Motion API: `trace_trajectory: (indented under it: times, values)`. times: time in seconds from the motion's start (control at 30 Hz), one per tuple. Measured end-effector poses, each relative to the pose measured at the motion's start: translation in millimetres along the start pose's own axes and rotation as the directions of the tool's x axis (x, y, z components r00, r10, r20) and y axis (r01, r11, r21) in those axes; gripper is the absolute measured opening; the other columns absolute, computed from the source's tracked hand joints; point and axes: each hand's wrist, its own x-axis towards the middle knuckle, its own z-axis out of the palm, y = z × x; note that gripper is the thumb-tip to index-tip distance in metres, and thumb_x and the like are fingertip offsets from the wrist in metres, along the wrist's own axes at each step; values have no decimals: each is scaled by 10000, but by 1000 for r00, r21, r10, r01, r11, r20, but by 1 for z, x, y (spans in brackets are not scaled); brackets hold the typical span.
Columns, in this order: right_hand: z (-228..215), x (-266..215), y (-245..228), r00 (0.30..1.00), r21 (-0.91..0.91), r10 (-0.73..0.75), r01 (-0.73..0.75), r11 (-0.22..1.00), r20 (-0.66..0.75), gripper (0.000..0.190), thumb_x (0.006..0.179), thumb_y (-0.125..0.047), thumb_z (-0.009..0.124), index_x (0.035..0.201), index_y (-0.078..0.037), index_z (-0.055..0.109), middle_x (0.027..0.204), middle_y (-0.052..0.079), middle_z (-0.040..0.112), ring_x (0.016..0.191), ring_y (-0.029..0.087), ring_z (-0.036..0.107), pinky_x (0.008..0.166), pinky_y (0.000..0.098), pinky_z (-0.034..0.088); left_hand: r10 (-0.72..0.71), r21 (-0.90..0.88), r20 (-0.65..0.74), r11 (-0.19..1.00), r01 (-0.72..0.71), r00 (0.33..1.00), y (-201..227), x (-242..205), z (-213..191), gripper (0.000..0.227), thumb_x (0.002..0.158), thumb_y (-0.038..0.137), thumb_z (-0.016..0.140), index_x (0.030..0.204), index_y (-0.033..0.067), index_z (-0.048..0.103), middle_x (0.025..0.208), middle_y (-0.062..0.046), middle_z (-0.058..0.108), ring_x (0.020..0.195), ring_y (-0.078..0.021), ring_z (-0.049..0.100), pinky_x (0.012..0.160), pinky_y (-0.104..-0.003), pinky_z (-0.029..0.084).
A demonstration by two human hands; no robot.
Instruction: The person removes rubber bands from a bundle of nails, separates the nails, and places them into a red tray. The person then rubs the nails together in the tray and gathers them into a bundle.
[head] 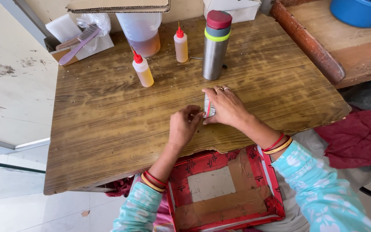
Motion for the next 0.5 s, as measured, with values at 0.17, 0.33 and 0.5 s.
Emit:
trace_trajectory:
  times: [0.17,0.33,0.5]
  values:
    - [2,3,0,998,-89,21,-25,996,-53,1045,539,-522,972,1330,-13,516,1194,244,621,1106,410,623,987,477,492,15,73,-41,997,-12,999,11,-4,13,170,911,214,737,981,61,762,800,-131,759,687,-253,746,673,-361,586]
    - [-2,10,-11,997,-95,81,-82,992,-12,988,559,-481,977,1290,11,532,1138,222,632,1016,378,664,937,476,530,107,177,-87,980,-91,990,12,-6,12,156,909,204,729,959,57,747,838,-152,749,742,-327,731,703,-421,573]
    - [15,8,-4,997,-113,75,-76,991,-13,927,576,-384,976,1266,43,528,1109,240,620,991,380,675,887,455,552,165,264,-94,955,-135,982,10,-5,20,124,881,168,724,930,55,718,848,-147,744,770,-349,704,731,-441,557]
